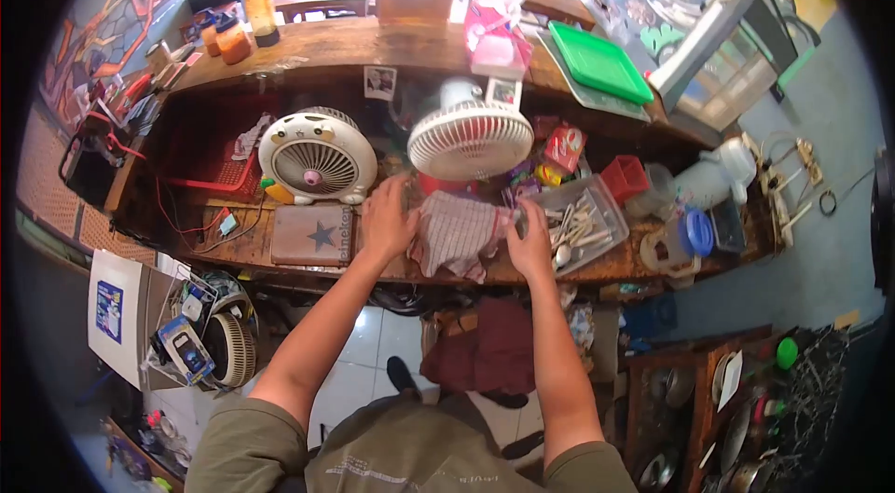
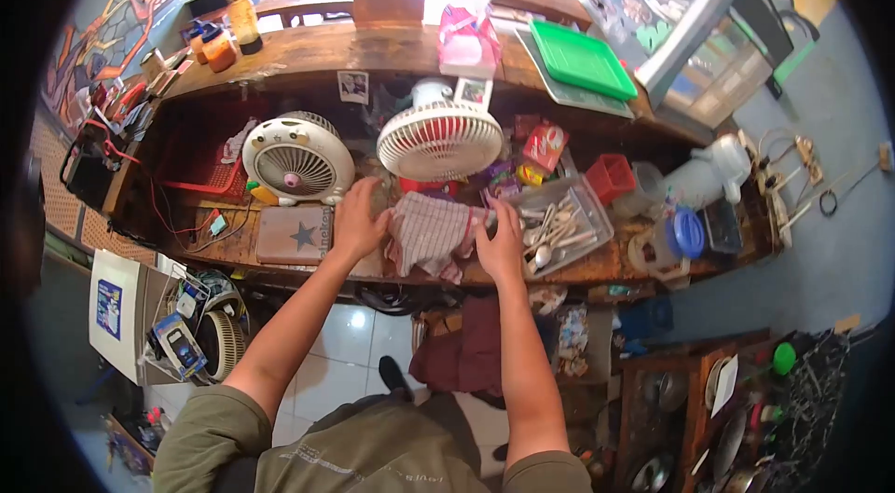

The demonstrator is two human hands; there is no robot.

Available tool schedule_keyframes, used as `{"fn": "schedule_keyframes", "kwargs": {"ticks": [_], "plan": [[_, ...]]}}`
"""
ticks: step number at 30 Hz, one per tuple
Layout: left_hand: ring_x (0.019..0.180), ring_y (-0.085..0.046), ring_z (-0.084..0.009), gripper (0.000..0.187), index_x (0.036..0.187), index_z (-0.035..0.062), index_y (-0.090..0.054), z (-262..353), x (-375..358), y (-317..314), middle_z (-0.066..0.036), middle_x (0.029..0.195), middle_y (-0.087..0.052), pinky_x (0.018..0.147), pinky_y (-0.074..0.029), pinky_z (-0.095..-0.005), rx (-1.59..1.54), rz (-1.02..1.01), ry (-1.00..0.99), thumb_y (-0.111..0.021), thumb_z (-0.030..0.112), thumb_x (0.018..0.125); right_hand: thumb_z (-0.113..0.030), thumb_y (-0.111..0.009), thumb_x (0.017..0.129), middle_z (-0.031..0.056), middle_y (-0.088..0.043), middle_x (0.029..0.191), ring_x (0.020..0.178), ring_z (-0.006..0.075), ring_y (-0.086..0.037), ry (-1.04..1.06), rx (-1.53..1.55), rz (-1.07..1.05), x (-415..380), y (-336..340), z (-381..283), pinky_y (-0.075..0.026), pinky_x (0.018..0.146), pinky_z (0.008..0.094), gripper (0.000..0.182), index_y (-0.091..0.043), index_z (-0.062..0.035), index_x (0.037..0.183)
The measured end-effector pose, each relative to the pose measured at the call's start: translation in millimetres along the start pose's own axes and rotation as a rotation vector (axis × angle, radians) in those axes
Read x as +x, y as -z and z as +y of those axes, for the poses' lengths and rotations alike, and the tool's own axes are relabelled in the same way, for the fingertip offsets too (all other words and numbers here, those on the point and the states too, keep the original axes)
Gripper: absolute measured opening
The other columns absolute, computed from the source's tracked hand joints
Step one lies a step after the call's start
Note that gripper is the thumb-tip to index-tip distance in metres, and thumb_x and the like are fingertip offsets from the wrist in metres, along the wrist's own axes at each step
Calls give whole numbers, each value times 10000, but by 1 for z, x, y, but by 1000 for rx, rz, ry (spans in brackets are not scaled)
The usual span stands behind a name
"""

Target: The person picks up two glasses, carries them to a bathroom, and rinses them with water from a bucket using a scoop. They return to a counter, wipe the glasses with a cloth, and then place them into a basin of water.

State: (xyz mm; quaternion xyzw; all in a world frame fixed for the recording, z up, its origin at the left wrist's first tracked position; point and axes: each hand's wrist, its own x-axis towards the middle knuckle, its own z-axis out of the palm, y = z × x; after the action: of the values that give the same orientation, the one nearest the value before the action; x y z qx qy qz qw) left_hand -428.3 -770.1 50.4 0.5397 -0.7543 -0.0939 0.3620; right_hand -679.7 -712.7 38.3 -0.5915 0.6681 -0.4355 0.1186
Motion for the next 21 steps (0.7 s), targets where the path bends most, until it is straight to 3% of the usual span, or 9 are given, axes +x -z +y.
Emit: {"fn": "schedule_keyframes", "kwargs": {"ticks": [2, 6, 10, 12, 16, 21], "plan": [[1126, -481, -328, 497, 1198, 68, -490, 10, -14, 14, -133, 1214, -516, 929, -376, -444, -18, -32, -31, -668, 180, 748, -207, -645, 818, 160, -471, 1279, 1213, 343, -421, -30, 53, 3, -26, 16, -11, -334, 1012, 376, 434, -513, -96, 1216], [1160, -487, -303, 385, 1108, 49, -567, 54, -43, 37, -142, 1231, -524, 963, -383, -387, -278, -115, -44, -689, 127, 752, -140, -640, 832, 148, -458, 1313, 1241, 286, -419, -46, 146, 132, -71, 46, 3, -324, 1024, 364, 410, -507, -48, 1209], [1143, -512, -278, 321, 1060, 46, -600, 113, -60, 43, -137, 1223, -544, 958, -385, -368, -595, -310, -68, -696, 128, 765, -151, -590, 871, 111, -454, 1330, 1237, 229, -420, -157, 581, 250, -96, 102, -5, -301, 1033, 366, 343, -520, -61, 1195], [1136, -518, -266, 312, 1057, 48, -605, 137, -56, 36, -131, 1223, -545, 958, -386, -363, -786, -510, -116, -693, 127, 768, -148, -575, 882, 102, -448, 1337, 1236, 211, -420, -160, 442, 263, -103, 138, -14, -300, 1034, 367, 319, -522, -63, 1185], [1125, -527, -256, 287, 1046, 44, -614, 171, -46, 12, -126, 1217, -554, 955, -392, -358, -956, -700, -271, -681, 119, 777, -158, -562, 888, 88, -467, 1320, 1216, 194, -437, -136, 439, 406, -125, 174, -17, -314, 1018, 351, 288, -537, -64, 1159], [1102, -543, -247, 261, 1033, 24, -607, 182, -31, -12, -130, 1162, -588, 959, -387, -362, -1073, -1052, -485, -667, 90, 787, -129, -546, 895, 86, -513, 1261, 1167, 174, -472, -232, 347, 636, -172, 166, -33, -368, 956, 308, 223, -573, -53, 1103]]}}
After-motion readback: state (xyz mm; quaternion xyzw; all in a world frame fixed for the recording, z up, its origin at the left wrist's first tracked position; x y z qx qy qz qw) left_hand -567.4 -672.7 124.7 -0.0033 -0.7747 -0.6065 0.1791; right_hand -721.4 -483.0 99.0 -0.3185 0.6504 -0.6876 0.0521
